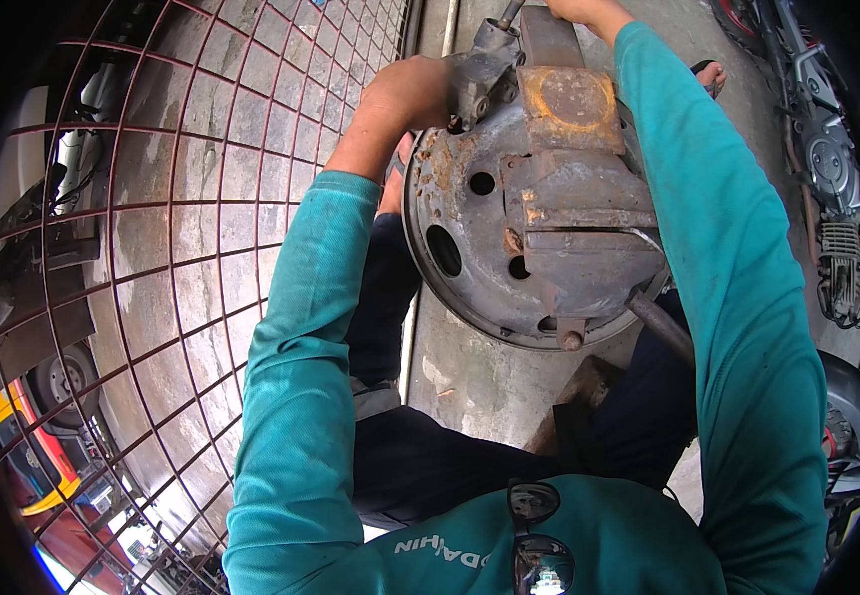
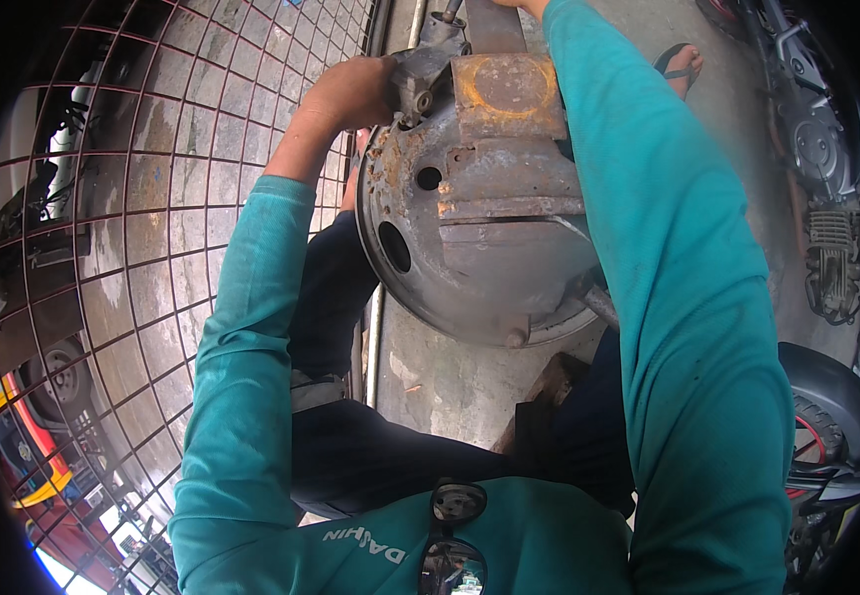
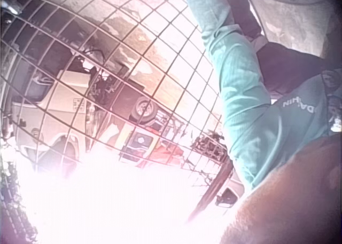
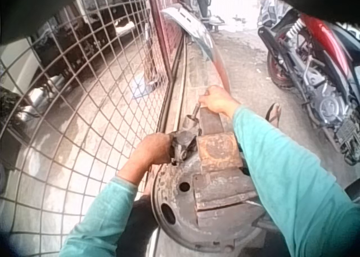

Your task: The person is repairing a motorcycle brake assembly. They use a hammer to strike a metal part clamped in a vise, then remove the part and inspect the internal gears.

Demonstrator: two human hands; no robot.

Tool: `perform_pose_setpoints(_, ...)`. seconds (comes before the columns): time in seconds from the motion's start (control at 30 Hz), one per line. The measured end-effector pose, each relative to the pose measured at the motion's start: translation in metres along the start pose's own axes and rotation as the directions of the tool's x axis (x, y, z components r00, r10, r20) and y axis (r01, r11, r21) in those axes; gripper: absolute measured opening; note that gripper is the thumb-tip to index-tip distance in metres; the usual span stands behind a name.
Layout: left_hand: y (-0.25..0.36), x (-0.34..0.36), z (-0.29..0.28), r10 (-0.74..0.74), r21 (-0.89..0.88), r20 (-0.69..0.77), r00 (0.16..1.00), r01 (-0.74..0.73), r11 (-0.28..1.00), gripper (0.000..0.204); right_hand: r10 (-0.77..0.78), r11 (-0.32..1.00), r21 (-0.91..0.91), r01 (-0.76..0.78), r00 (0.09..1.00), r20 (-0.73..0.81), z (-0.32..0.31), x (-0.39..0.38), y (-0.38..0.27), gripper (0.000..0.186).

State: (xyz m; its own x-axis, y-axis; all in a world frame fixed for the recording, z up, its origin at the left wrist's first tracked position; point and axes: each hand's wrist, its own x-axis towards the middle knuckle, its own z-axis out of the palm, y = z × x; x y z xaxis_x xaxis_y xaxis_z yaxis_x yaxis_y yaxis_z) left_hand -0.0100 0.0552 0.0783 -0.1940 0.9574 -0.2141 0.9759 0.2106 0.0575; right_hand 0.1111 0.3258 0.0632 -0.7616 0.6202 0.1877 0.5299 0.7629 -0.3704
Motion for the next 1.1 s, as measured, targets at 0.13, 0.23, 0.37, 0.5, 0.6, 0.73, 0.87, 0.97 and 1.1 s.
perform_pose_setpoints(0.13, -0.012, -0.014, 0.007, -0.042, 0.011, 0.038, 0.998, 0.042, 0.999, 0.052, 0.050, 0.974, 0.214, -0.068, 0.995, 0.089, 0.005, -0.011, -0.032, 0.029)
perform_pose_setpoints(0.23, -0.007, -0.010, 0.001, -0.030, 0.008, 0.036, 0.999, 0.029, 1.000, 0.052, 0.026, 0.930, 0.364, -0.051, 0.997, 0.074, -0.007, -0.016, -0.029, 0.029)
perform_pose_setpoints(0.37, -0.004, -0.005, 0.000, -0.019, 0.003, 0.035, 0.999, 0.019, 1.000, 0.051, -0.071, 0.911, 0.411, 0.046, 0.996, 0.046, -0.001, -0.011, -0.013, 0.030)
perform_pose_setpoints(0.5, -0.004, -0.003, 0.001, -0.029, -0.009, 0.051, 0.998, 0.029, 1.000, 0.050, 0.055, 0.976, 0.205, -0.069, 0.996, 0.072, -0.006, -0.009, -0.017, 0.032)
perform_pose_setpoints(0.6, -0.001, 0.002, 0.002, -0.020, -0.001, 0.032, 0.999, 0.020, 1.000, 0.050, 0.012, 1.000, -0.019, -0.012, 1.000, 0.005, -0.004, -0.004, -0.007, 0.033)
perform_pose_setpoints(0.73, -0.013, -0.014, 0.007, -0.053, 0.009, 0.055, 0.997, 0.053, 0.999, 0.049, 0.034, 0.965, 0.254, -0.061, 0.994, 0.108, 0.006, -0.010, -0.032, 0.032)
perform_pose_setpoints(0.87, -0.001, -0.005, -0.002, -0.035, 0.016, 0.030, 0.999, 0.034, 0.999, 0.048, 0.006, 0.915, 0.403, -0.019, 0.999, 0.033, -0.008, -0.015, -0.019, 0.029)
perform_pose_setpoints(0.97, -0.001, -0.005, -0.002, -0.047, 0.020, 0.037, 0.998, 0.046, 0.999, 0.048, 0.011, 0.910, 0.412, -0.043, 0.997, 0.078, -0.005, -0.013, -0.017, 0.029)
perform_pose_setpoints(1.1, -0.002, -0.006, -0.001, -0.046, 0.023, 0.050, 0.998, 0.045, 0.999, 0.048, 0.043, 0.978, 0.202, -0.052, 0.998, 0.052, -0.002, -0.009, -0.017, 0.032)
